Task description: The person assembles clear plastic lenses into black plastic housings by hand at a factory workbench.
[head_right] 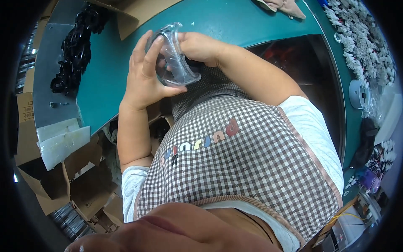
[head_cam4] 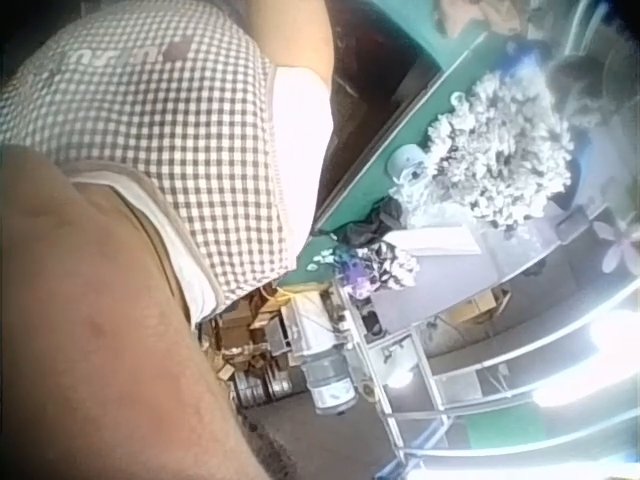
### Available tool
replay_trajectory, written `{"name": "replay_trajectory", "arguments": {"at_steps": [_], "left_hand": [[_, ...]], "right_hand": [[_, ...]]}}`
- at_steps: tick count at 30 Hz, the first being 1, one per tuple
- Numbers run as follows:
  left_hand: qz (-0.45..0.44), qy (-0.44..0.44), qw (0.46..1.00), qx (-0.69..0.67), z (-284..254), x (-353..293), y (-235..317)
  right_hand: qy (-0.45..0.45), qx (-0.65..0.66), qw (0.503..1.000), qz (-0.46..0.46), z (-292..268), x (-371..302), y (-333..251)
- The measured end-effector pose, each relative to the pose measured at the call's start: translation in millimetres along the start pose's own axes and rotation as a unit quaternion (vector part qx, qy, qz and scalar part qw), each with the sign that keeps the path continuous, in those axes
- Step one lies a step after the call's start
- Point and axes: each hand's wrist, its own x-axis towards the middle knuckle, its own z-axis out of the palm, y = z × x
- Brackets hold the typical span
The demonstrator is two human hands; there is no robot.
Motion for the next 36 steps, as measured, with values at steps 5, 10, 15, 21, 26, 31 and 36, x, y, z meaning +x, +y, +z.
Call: {"name": "replay_trajectory", "arguments": {"at_steps": [5, 10, 15, 21, 26, 31, 36], "left_hand": [[-0.037, 0.107, 0.993, 0.042, 12.4, -14.7, 14.9], [-0.099, 0.058, 0.993, 0.016, 17.5, -27.1, 17.3], [-0.064, 0.098, 0.991, 0.067, 19.0, -33.4, 21.9], [-0.085, 0.149, 0.98, -0.096, 1.6, -26.3, -2.6], [-0.122, 0.144, 0.965, -0.183, -2.5, -24.4, 1.8], [-0.106, 0.236, 0.948, -0.183, 6.2, -27.5, -1.7], [-0.214, 0.332, 0.772, -0.498, 23.4, -24.0, -2.3]], "right_hand": [[0.062, 0.021, 0.997, -0.027, 4.1, -4.6, -8.0], [-0.012, 0.084, 0.996, -0.04, 16.5, -14.5, -5.2], [0.02, -0.18, 0.976, -0.119, 22.3, -18.6, -10.8], [-0.021, -0.247, 0.948, -0.199, 22.3, -25.2, 1.9], [-0.064, -0.328, 0.922, -0.197, 23.2, -26.9, -6.8], [0.051, -0.473, 0.827, -0.3, 29.7, -26.6, -9.0], [0.026, -0.129, 0.979, -0.154, 7.5, -6.9, 24.3]]}}
